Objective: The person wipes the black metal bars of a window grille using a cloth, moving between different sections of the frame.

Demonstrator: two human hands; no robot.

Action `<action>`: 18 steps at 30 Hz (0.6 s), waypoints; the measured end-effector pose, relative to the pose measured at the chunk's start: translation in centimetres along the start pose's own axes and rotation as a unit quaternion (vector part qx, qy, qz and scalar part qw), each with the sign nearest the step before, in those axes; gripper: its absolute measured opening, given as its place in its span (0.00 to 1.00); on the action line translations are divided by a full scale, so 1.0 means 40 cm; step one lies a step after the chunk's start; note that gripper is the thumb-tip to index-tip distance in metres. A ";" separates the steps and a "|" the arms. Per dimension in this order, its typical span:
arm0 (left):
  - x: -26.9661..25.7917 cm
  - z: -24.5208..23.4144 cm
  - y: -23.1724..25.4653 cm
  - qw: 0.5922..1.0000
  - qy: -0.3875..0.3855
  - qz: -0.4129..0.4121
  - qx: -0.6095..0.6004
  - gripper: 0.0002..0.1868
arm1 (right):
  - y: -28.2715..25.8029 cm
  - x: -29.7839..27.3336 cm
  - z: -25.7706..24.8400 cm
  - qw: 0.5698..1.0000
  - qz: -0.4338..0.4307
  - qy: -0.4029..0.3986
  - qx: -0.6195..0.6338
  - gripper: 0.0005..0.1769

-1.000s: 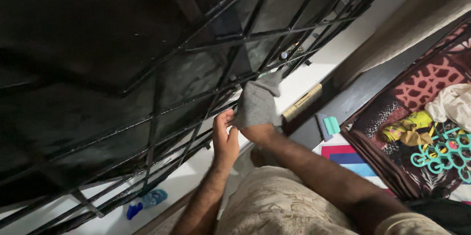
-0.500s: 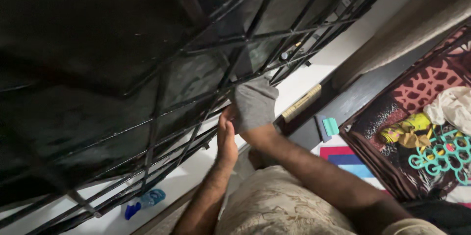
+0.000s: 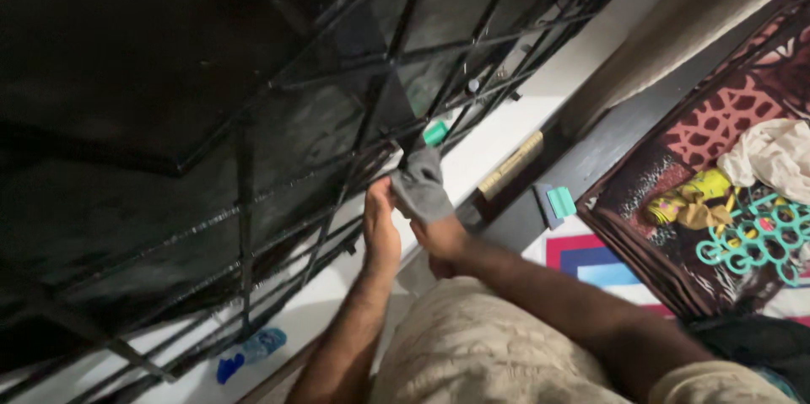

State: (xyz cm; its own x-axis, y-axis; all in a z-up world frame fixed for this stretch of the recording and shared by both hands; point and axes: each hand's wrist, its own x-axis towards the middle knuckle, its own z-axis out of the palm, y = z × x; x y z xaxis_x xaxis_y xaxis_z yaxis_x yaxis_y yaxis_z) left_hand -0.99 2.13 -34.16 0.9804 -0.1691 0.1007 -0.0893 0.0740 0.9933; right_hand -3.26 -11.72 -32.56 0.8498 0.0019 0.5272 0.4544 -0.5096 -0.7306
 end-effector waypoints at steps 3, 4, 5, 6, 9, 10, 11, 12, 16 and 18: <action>0.008 -0.016 -0.008 0.999 -0.011 0.017 -0.028 0.36 | 0.049 0.024 0.055 0.995 0.093 0.021 0.011 0.23; -0.012 -0.019 -0.012 1.000 -0.010 0.010 -0.026 0.36 | 0.067 0.010 0.081 0.987 0.163 0.010 0.002 0.20; -0.023 -0.024 -0.016 1.000 -0.001 0.007 -0.005 0.35 | 0.085 -0.003 0.110 0.983 0.184 0.004 0.025 0.23; -0.027 -0.029 -0.016 1.000 0.007 0.005 0.015 0.35 | 0.101 -0.004 0.139 0.978 0.204 0.000 0.047 0.27; -0.021 -0.027 -0.009 0.997 0.029 0.012 0.077 0.31 | 0.130 -0.041 0.141 0.980 0.174 -0.049 0.078 0.37; -0.026 -0.022 -0.001 0.994 0.034 0.013 0.099 0.29 | 0.126 -0.057 0.134 0.982 0.153 -0.071 0.084 0.40; -0.031 -0.012 0.008 0.991 0.031 0.008 0.130 0.25 | 0.122 -0.060 0.127 0.986 0.139 -0.053 0.073 0.41; -0.033 0.001 0.020 0.987 0.028 0.004 0.159 0.22 | 0.120 -0.052 0.118 0.990 0.123 -0.036 0.060 0.41; -0.042 0.052 0.092 0.944 -0.023 0.101 0.314 0.14 | 0.087 -0.015 0.052 0.990 0.116 0.070 0.032 0.45; -0.045 0.071 0.129 0.936 -0.057 0.146 0.314 0.13 | 0.107 0.030 0.010 0.968 0.225 -0.070 -0.085 0.27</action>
State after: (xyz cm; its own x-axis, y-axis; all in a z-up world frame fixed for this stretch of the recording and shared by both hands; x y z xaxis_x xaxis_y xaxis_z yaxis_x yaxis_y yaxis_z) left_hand -3.71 0.02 -29.07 0.8765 -0.3381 0.3427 -0.4708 -0.4537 0.7566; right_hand -0.21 -13.54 -35.23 0.9849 -0.1422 0.0990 -0.0106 -0.6197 -0.7848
